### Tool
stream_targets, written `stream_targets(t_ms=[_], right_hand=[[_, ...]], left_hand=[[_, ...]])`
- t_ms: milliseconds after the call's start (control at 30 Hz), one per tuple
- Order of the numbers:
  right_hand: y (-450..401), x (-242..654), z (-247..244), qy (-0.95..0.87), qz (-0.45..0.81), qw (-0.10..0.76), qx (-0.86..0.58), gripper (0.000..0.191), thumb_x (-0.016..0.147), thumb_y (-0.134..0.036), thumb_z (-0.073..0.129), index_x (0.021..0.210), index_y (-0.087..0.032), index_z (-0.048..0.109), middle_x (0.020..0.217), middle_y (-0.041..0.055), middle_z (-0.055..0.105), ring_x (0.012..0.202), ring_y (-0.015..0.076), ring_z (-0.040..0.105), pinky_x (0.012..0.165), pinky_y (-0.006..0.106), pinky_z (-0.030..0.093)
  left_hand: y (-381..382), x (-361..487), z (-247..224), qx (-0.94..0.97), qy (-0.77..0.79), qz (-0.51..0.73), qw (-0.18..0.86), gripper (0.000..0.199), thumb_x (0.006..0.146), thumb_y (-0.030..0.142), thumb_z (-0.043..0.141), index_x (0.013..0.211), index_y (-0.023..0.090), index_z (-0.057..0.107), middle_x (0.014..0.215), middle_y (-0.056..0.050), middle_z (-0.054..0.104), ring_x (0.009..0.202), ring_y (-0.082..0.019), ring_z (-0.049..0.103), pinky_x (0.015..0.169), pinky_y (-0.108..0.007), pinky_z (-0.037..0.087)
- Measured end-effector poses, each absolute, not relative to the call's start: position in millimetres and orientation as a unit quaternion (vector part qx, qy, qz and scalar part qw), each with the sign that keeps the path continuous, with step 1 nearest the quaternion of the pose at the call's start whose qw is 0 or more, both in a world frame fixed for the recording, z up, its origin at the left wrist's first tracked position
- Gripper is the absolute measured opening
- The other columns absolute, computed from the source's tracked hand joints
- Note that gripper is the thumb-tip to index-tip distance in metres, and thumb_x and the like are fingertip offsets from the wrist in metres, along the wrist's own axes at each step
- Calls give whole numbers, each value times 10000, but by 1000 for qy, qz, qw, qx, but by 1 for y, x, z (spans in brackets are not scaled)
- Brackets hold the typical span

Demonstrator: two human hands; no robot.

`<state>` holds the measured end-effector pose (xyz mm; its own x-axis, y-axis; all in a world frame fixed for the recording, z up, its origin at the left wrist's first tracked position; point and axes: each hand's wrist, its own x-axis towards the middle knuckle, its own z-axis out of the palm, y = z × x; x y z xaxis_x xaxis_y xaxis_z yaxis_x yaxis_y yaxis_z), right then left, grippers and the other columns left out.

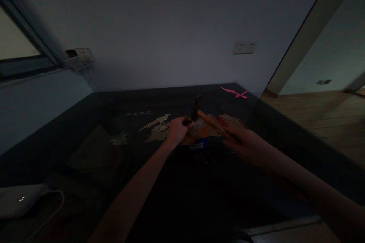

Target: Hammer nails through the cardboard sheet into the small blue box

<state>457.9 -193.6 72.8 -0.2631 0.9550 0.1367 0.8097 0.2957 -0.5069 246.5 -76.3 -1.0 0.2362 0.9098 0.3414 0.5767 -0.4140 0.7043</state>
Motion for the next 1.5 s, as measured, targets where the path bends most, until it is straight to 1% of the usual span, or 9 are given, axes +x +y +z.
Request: stream_targets(t_ms=[100, 433, 567, 767, 967, 1100, 1233, 1367, 1500], right_hand=[[-194, 459, 73, -783, 158, 220, -560, 201, 785, -248, 534, 934, -197, 659, 720, 25, 651, 631, 178, 575, 560, 261, 416], [-194, 457, 70, -770, 161, 207, -582, 171, 800, -252, 520, 892, -191, 651, 722, 41, 651, 577, 173, 562, 525, 269, 384], [-193, 458, 66, -779, 165, 197, -572, 199, 817, -254, 505, 943, -176, 638, 811, 64, 671, 632, 182, 584, 535, 265, 393], [-193, 460, 64, -787, 145, 199, -566, 205, 825, -239, 499, 967, -171, 631, 833, 59, 674, 684, 181, 602, 590, 260, 412], [-194, 457, 64, -789, 168, 189, -560, 221, 826, -230, 499, 995, -165, 625, 743, 39, 656, 600, 163, 573, 528, 244, 379], [-193, 457, 62, -788, 155, 198, -563, 176, 811, -223, 512, 915, -159, 638, 707, 37, 646, 596, 168, 573, 527, 248, 370], [-193, 458, 62, -784, 145, 221, -562, 183, 801, -232, 524, 923, -164, 644, 738, 38, 656, 617, 171, 582, 535, 249, 371], [-192, 457, 59, -785, 162, 199, -564, 202, 799, -218, 531, 953, -160, 648, 679, 25, 640, 549, 152, 548, 489, 238, 342], [-194, 457, 61, -782, 159, 211, -564, 212, 807, -218, 518, 963, -155, 646, 719, 38, 651, 570, 157, 566, 511, 244, 362]], left_hand=[[-76, 247, -2, 748, 492, 380, 231, 81, 770, 205, 632, 816, 186, 696, 840, -49, 724, 774, -191, 664, 737, -305, 506], [-76, 246, -1, 752, 493, 376, 224, 107, 773, 224, 633, 843, 185, 703, 851, -56, 724, 787, -197, 664, 744, -308, 507], [-75, 246, -3, 755, 491, 375, 219, 116, 766, 214, 642, 857, 178, 704, 853, -63, 724, 784, -200, 665, 739, -312, 508], [-76, 247, 0, 752, 498, 368, 226, 129, 775, 219, 636, 874, 170, 704, 869, -59, 723, 797, -190, 662, 759, -295, 500], [-79, 247, 4, 753, 513, 350, 216, 139, 773, 230, 640, 882, 170, 702, 861, -53, 721, 790, -186, 657, 725, -270, 491], [-78, 247, 1, 757, 508, 353, 209, 147, 786, 257, 628, 892, 181, 697, 866, -45, 720, 799, -188, 657, 722, -273, 485], [-77, 247, 0, 752, 500, 367, 223, 117, 784, 220, 625, 863, 170, 696, 865, -48, 721, 794, -178, 659, 726, -267, 486], [-78, 247, 1, 755, 510, 356, 207, 134, 775, 224, 636, 883, 173, 697, 886, -55, 722, 811, -192, 659, 742, -284, 489], [-78, 246, 1, 758, 506, 353, 213, 133, 787, 222, 625, 888, 174, 696, 894, -52, 722, 823, -186, 659, 745, -280, 491]])
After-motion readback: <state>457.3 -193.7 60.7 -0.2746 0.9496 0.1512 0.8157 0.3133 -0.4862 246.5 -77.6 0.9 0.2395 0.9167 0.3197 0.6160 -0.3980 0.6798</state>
